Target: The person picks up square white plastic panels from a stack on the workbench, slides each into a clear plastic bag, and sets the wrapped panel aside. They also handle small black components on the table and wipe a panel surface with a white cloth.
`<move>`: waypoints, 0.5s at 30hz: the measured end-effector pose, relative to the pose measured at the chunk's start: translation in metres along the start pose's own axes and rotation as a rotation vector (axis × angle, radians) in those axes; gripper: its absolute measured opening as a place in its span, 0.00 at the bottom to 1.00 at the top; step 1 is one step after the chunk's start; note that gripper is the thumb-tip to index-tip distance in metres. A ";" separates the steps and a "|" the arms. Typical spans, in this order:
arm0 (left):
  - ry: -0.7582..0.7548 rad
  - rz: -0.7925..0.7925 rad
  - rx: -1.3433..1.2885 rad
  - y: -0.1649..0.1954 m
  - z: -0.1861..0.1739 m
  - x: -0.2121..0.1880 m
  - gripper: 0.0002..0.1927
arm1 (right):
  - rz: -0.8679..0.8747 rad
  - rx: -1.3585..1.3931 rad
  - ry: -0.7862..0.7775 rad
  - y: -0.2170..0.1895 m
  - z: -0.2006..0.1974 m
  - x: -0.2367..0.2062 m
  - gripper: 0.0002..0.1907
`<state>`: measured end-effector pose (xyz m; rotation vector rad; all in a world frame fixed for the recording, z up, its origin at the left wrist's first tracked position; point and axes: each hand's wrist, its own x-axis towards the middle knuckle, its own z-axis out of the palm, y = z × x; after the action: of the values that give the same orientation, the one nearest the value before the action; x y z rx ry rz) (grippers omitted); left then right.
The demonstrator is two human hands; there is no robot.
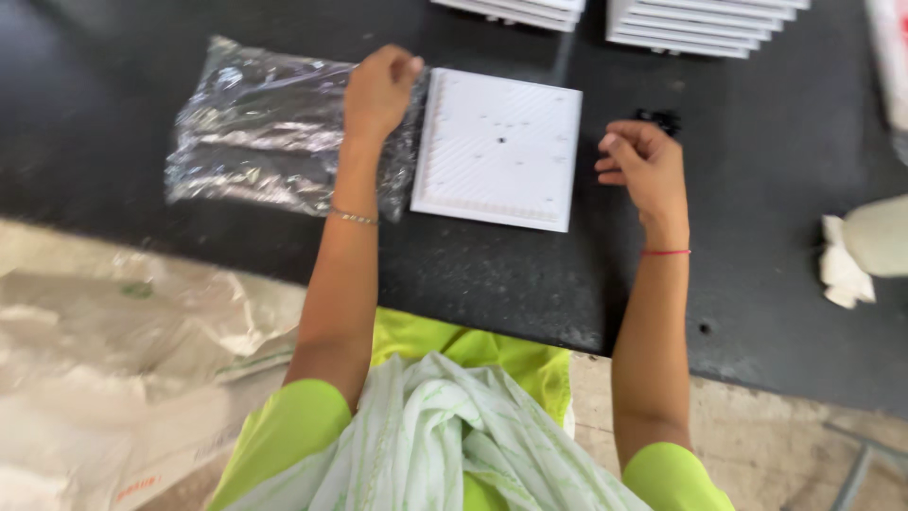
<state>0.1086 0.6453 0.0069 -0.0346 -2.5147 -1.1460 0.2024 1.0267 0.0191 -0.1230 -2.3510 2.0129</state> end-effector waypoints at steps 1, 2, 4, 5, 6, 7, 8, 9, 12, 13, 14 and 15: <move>-0.003 -0.014 -0.006 -0.004 0.008 -0.001 0.14 | -0.040 -0.010 0.079 -0.002 -0.011 0.005 0.12; -0.008 -0.027 -0.011 -0.007 0.014 -0.002 0.15 | -0.079 -0.021 0.159 -0.003 -0.022 0.009 0.12; 0.000 0.030 0.055 -0.015 0.023 -0.001 0.16 | -0.100 -0.228 0.348 -0.001 -0.041 0.013 0.10; 0.007 0.029 0.066 -0.018 0.025 0.001 0.16 | -0.107 -0.332 0.436 0.000 -0.045 0.016 0.09; 0.014 0.021 0.078 -0.021 0.026 0.002 0.16 | -0.162 -0.432 0.460 0.002 -0.047 0.019 0.08; 0.004 0.032 0.065 -0.022 0.026 0.004 0.15 | -0.219 -0.534 0.476 0.003 -0.046 0.022 0.07; -0.005 0.040 0.054 -0.024 0.022 0.008 0.15 | -0.276 -0.636 0.485 0.003 -0.044 0.024 0.06; -0.012 0.049 0.046 -0.025 0.017 0.010 0.14 | -0.284 -0.658 0.474 0.003 -0.038 0.025 0.06; -0.073 0.046 -0.026 -0.023 0.004 0.014 0.12 | -0.293 -0.708 0.443 -0.002 -0.014 0.030 0.05; -0.077 0.029 -0.039 -0.022 0.001 0.016 0.11 | -0.278 -0.720 0.434 -0.004 -0.004 0.031 0.05; -0.082 0.007 -0.052 -0.022 -0.003 0.015 0.10 | -0.261 -0.732 0.421 -0.004 0.005 0.030 0.05; -0.086 -0.014 -0.061 -0.023 -0.007 0.013 0.09 | -0.266 -0.742 0.406 -0.005 0.013 0.029 0.05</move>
<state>0.0946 0.6233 -0.0006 -0.0841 -2.5575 -1.2524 0.1718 1.0153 0.0216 -0.2026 -2.5186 0.8318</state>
